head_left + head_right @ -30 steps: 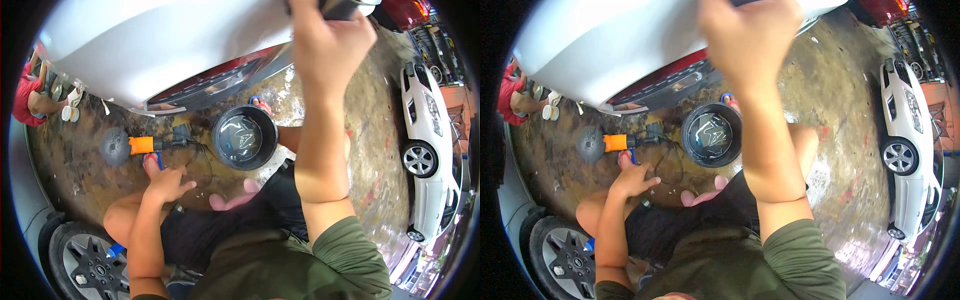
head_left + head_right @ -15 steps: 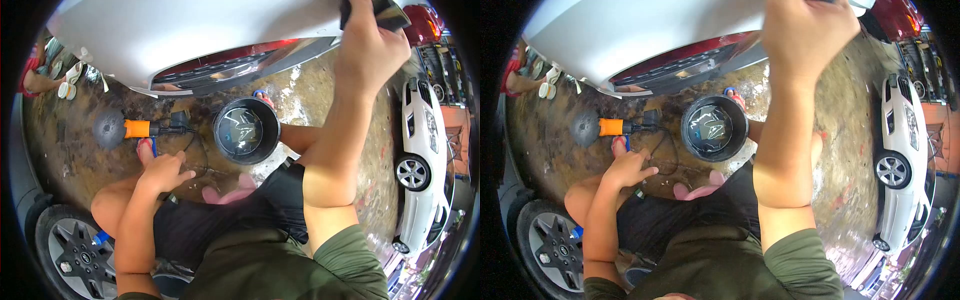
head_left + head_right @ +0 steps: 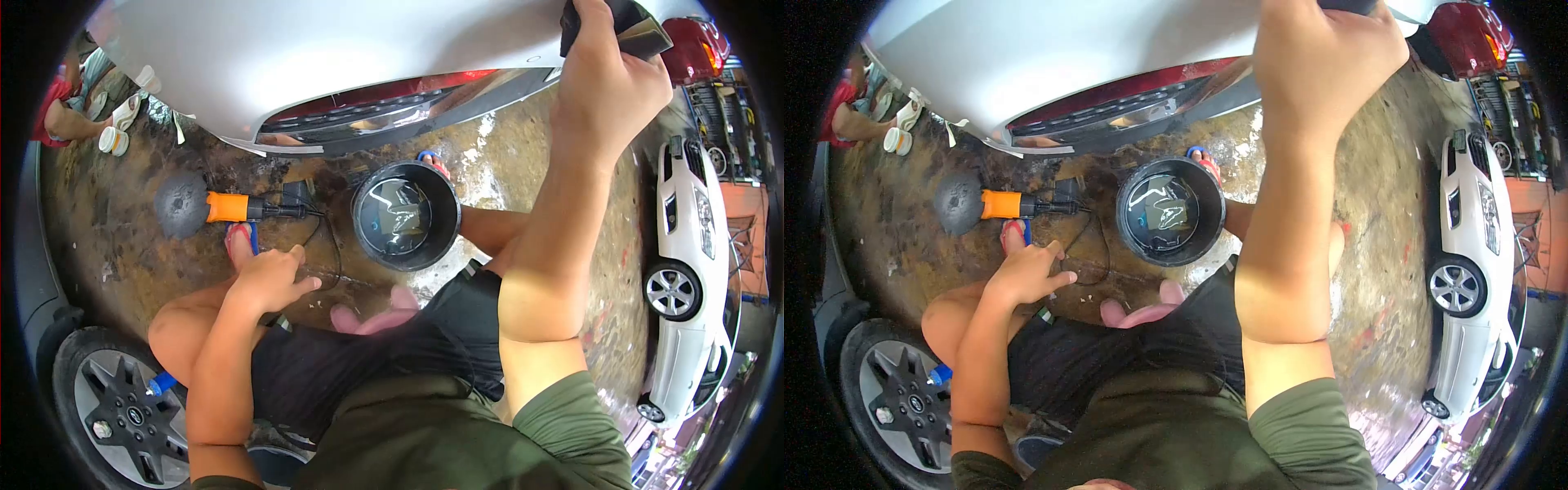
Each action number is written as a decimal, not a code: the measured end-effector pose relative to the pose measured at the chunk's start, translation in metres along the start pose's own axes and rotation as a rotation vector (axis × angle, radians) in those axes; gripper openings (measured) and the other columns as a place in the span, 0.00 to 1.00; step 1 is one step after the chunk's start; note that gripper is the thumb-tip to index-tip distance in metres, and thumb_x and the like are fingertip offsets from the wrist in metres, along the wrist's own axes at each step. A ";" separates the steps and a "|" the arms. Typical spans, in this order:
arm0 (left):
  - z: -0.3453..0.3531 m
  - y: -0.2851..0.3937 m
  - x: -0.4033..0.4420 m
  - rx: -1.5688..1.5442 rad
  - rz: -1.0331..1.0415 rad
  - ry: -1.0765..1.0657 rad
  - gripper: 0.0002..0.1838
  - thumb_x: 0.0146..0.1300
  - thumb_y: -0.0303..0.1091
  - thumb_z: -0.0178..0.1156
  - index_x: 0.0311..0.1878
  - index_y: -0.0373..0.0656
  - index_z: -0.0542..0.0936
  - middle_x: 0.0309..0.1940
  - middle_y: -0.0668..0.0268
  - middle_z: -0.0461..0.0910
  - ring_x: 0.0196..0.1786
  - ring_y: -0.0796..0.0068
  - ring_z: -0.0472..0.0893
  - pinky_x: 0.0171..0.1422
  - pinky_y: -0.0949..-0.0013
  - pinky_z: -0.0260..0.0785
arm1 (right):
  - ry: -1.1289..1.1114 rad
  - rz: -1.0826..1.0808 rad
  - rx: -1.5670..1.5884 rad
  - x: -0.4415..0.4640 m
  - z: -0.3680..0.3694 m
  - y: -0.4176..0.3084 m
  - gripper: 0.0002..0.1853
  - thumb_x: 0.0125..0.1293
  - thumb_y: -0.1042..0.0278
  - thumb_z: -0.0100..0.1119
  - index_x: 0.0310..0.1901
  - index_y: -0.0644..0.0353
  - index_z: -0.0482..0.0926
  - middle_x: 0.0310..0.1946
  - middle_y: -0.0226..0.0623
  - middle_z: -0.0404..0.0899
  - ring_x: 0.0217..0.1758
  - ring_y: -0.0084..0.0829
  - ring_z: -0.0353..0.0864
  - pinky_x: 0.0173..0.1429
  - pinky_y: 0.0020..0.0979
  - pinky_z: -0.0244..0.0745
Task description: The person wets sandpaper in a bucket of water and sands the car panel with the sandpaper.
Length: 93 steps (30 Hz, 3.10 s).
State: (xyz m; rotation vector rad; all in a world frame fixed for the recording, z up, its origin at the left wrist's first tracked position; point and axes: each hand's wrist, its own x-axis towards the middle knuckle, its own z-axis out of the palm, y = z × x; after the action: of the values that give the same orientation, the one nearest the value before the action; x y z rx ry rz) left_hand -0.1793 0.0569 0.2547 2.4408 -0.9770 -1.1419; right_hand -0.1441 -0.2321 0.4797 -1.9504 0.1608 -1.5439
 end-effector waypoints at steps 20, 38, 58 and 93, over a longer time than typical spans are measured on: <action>0.011 -0.010 0.014 -0.032 0.057 0.059 0.30 0.66 0.57 0.66 0.52 0.34 0.79 0.39 0.41 0.86 0.47 0.39 0.86 0.55 0.45 0.76 | -0.080 -0.028 0.026 0.013 -0.013 0.012 0.06 0.68 0.74 0.65 0.33 0.66 0.85 0.25 0.29 0.82 0.26 0.19 0.77 0.31 0.24 0.69; 0.011 0.002 0.013 0.021 0.039 -0.023 0.30 0.66 0.57 0.66 0.52 0.36 0.79 0.40 0.41 0.86 0.49 0.39 0.86 0.56 0.45 0.76 | -0.105 -0.023 -0.026 0.018 -0.010 -0.001 0.08 0.69 0.73 0.65 0.33 0.67 0.86 0.23 0.29 0.82 0.25 0.19 0.77 0.31 0.25 0.69; 0.010 -0.001 0.012 -0.021 0.001 -0.019 0.31 0.67 0.59 0.65 0.53 0.36 0.79 0.42 0.41 0.86 0.51 0.41 0.85 0.57 0.45 0.76 | -0.110 0.082 0.018 0.020 -0.011 -0.006 0.08 0.68 0.74 0.64 0.30 0.65 0.85 0.19 0.28 0.81 0.22 0.18 0.76 0.28 0.24 0.67; 0.013 0.000 0.018 -0.001 0.060 -0.014 0.31 0.65 0.59 0.67 0.53 0.37 0.79 0.38 0.40 0.86 0.47 0.39 0.86 0.55 0.45 0.76 | -0.112 0.071 0.054 0.024 -0.014 0.016 0.09 0.69 0.71 0.69 0.34 0.68 0.84 0.24 0.25 0.80 0.27 0.17 0.74 0.32 0.24 0.68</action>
State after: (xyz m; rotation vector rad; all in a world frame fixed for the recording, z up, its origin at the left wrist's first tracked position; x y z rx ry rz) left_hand -0.1809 0.0452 0.2363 2.3894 -1.0460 -1.1402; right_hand -0.1454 -0.2616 0.4930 -1.9614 0.1379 -1.3762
